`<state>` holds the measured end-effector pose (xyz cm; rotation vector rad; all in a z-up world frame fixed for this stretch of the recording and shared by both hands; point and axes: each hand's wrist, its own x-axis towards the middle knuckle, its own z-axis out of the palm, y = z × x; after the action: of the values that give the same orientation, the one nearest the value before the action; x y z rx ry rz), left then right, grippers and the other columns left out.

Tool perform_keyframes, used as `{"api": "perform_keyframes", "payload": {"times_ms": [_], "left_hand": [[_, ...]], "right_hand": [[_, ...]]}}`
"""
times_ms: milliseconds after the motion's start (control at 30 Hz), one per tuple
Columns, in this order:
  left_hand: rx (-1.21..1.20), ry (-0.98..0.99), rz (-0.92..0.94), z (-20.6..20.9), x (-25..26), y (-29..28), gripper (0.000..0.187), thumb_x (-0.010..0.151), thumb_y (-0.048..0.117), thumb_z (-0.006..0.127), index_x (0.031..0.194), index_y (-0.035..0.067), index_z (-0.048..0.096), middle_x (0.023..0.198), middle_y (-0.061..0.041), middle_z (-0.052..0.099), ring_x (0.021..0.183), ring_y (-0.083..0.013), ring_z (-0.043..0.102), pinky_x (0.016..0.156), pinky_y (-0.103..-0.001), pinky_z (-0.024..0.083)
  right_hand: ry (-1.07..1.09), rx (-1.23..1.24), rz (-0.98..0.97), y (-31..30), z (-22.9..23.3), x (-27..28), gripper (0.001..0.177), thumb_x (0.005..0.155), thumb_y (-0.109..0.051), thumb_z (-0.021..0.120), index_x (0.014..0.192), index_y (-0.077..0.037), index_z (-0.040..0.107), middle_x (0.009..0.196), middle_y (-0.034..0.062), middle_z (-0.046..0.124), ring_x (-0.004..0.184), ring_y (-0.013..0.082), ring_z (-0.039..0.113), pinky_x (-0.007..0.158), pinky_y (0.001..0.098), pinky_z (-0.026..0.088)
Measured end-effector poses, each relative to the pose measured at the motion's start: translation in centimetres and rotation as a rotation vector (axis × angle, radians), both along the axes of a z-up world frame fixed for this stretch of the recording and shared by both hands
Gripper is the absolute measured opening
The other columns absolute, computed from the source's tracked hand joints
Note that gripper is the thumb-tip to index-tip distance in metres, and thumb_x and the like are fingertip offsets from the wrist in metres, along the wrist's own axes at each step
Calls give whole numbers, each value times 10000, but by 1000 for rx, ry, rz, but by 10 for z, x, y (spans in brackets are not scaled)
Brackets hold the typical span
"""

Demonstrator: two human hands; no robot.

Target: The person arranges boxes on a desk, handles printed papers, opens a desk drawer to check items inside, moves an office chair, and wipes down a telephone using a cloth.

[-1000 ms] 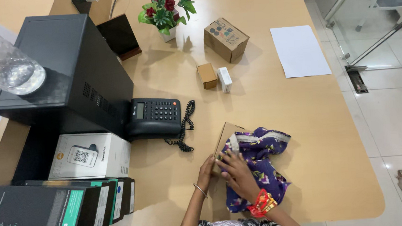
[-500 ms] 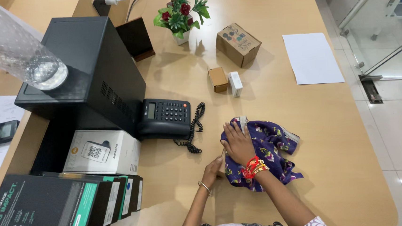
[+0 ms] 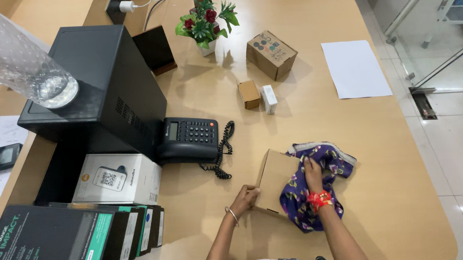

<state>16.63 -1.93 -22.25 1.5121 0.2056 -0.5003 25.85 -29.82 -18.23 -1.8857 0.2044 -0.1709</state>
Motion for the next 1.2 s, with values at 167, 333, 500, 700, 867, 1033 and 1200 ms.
{"api": "perform_keyframes", "payload": {"times_ms": [167, 333, 500, 700, 867, 1033, 1200], "left_hand": [[18, 109, -49, 36, 19, -19, 984, 845, 556, 723, 1504, -2, 251, 1278, -274, 620, 1121, -318, 674, 907, -385, 547], [0, -126, -24, 70, 16, -38, 1185, 760, 521, 834, 1599, 55, 138, 1456, -277, 503, 1314, -307, 564, 1073, -399, 488], [-96, -475, 56, 147, 12, -49, 1155, 653, 431, 914, 1519, 51, 250, 1422, -204, 518, 1340, -324, 537, 1107, -408, 478], [428, -673, 82, 206, -5, -40, 1026, 563, 382, 968, 1378, 50, 440, 1307, -171, 592, 1245, -338, 592, 1037, -429, 507], [232, -685, 130, 165, -9, -29, 911, 673, 269, 851, 1433, 35, 408, 1344, -199, 562, 1270, -359, 591, 1060, -420, 510], [260, -715, 115, 155, -12, -12, 893, 762, 218, 848, 1483, 34, 355, 1404, -218, 528, 1303, -374, 567, 1098, -430, 484], [213, -618, 43, 174, -14, -10, 1052, 571, 252, 891, 1462, 77, 360, 1332, -168, 564, 1253, -325, 601, 1060, -402, 510]], "right_hand": [[26, 236, -24, 3, -21, -36, 502, 1086, -347, 539, 1309, 92, 637, 1001, 26, 642, 859, 120, 521, 776, 289, 452], [-43, 321, -109, -7, -11, -45, 479, 1056, -290, 496, 1312, 94, 627, 1260, 113, 680, 1132, 161, 583, 1030, 272, 423], [-178, 400, -57, -6, 54, -45, 382, 1055, -205, 497, 1287, 70, 625, 1198, 78, 681, 1076, 134, 592, 975, 268, 457], [-270, 507, -17, 15, 154, -79, 286, 1124, -128, 526, 1174, 101, 691, 1000, 75, 710, 886, 142, 610, 809, 327, 482], [-512, -337, 535, 92, 202, -96, 289, 950, -104, 587, 1216, -72, 694, 1316, 94, 730, 1356, 298, 604, 1209, 487, 365], [-415, -795, 536, 128, 233, -94, 494, 861, -236, 629, 1342, -126, 613, 1437, 76, 586, 1364, 307, 473, 1150, 548, 263], [-258, -823, 502, 102, 208, -56, 459, 909, -266, 597, 1351, -143, 606, 1403, 62, 596, 1348, 290, 491, 1165, 504, 285]]}}
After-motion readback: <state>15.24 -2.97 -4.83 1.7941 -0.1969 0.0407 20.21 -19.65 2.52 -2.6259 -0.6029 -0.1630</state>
